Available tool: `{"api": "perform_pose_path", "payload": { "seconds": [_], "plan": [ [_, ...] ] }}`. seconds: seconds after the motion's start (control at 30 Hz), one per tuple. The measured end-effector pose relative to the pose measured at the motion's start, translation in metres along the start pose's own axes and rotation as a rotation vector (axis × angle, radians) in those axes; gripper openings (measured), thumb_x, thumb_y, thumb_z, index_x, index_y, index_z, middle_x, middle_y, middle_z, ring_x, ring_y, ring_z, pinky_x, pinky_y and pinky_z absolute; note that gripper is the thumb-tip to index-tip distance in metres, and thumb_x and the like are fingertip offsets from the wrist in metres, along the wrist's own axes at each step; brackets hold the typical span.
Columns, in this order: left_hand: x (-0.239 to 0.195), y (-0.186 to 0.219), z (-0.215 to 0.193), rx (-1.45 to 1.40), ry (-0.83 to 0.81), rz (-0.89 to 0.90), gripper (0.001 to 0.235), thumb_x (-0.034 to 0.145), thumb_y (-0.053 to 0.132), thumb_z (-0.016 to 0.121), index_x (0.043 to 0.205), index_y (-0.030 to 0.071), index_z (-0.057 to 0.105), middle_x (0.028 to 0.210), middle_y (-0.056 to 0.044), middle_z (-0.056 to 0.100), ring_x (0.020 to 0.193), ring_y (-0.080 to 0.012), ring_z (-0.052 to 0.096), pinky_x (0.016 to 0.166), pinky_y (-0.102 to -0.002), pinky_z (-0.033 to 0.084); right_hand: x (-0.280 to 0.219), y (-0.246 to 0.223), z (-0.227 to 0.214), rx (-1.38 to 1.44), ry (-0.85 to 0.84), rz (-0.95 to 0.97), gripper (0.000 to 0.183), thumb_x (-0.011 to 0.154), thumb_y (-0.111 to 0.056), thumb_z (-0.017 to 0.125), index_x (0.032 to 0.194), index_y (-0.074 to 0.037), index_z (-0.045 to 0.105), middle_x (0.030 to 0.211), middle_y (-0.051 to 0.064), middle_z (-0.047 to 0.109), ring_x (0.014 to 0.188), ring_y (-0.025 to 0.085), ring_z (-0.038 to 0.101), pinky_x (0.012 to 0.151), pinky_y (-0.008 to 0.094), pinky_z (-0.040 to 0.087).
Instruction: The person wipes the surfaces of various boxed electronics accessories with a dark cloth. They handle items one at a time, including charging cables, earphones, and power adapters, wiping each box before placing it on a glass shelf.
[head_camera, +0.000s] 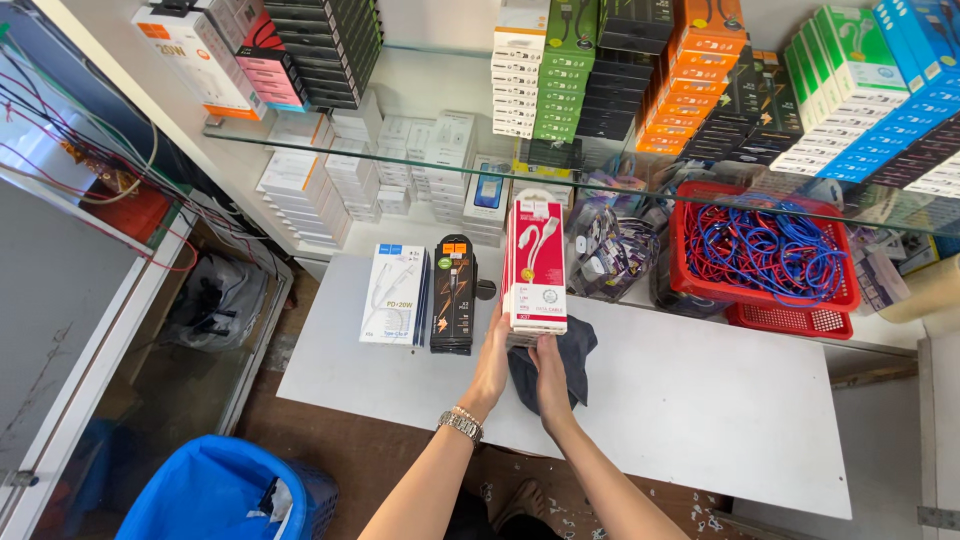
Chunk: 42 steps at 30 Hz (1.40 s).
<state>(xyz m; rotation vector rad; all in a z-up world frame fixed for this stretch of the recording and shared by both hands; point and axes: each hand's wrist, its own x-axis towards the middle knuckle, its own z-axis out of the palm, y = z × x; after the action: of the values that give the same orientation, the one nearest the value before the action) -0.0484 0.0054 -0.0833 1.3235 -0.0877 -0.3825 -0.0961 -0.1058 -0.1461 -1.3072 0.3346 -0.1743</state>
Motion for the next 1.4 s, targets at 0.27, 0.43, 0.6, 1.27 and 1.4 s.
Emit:
{"api": "perform_pose_path", "payload": {
  "seconds": [0.27, 0.43, 0.6, 1.27, 1.4],
  "plan": [
    [0.007, -0.063, -0.028, -0.032, 0.079, -0.319, 0.08, 0.095, 0.063, 0.031, 0.161, 0.019, 0.028, 0.163, -0.004, 0.037, 0.15, -0.0159, 0.03, 0.122, -0.035, 0.018, -0.002, 0.024, -0.003, -0.143, -0.134, 0.168, 0.068, 0.104, -0.039, 0.038, 0.163, -0.013, 0.016, 0.166, 0.008, 0.032, 0.151, 0.02, 0.033, 0.121, 0.034, 0.029],
    [0.014, -0.086, -0.039, -0.045, 0.127, -0.37, 0.085, 0.092, 0.068, 0.035, 0.159, 0.016, 0.037, 0.16, -0.007, 0.044, 0.148, -0.0187, 0.036, 0.122, -0.036, 0.02, -0.001, 0.033, -0.004, -0.344, -0.144, 0.265, 0.069, 0.101, -0.033, 0.042, 0.163, -0.019, 0.017, 0.167, 0.007, 0.031, 0.153, 0.022, 0.03, 0.12, 0.034, 0.025],
    [0.017, -0.094, -0.049, -0.05, 0.156, -0.39, 0.086, 0.093, 0.068, 0.037, 0.158, 0.012, 0.038, 0.16, -0.007, 0.043, 0.149, -0.0169, 0.033, 0.122, -0.035, 0.02, 0.004, 0.04, -0.001, -0.373, -0.199, 0.276, 0.073, 0.099, -0.029, 0.049, 0.163, -0.018, 0.018, 0.16, 0.013, 0.043, 0.146, 0.026, 0.043, 0.116, 0.035, 0.033],
    [-0.014, -0.034, -0.035, 0.498, 0.621, -0.271, 0.066, 0.102, 0.057, 0.04, 0.092, -0.001, 0.07, 0.088, -0.015, 0.074, 0.086, -0.0293, 0.068, 0.084, -0.041, 0.049, 0.049, 0.06, -0.033, -0.345, -0.28, 0.402, 0.062, 0.093, -0.008, 0.048, 0.154, -0.009, 0.036, 0.152, 0.016, 0.054, 0.134, 0.029, 0.057, 0.107, 0.037, 0.049],
    [-0.011, -0.027, -0.039, 0.486, 0.623, -0.303, 0.064, 0.102, 0.055, 0.04, 0.095, -0.002, 0.07, 0.087, -0.016, 0.074, 0.085, -0.0307, 0.069, 0.083, -0.042, 0.049, 0.041, 0.048, -0.034, -1.05, -0.251, 0.021, 0.06, 0.088, -0.008, 0.059, 0.148, -0.014, 0.054, 0.152, 0.016, 0.048, 0.135, 0.036, 0.048, 0.116, 0.04, 0.042]
  ]
}}
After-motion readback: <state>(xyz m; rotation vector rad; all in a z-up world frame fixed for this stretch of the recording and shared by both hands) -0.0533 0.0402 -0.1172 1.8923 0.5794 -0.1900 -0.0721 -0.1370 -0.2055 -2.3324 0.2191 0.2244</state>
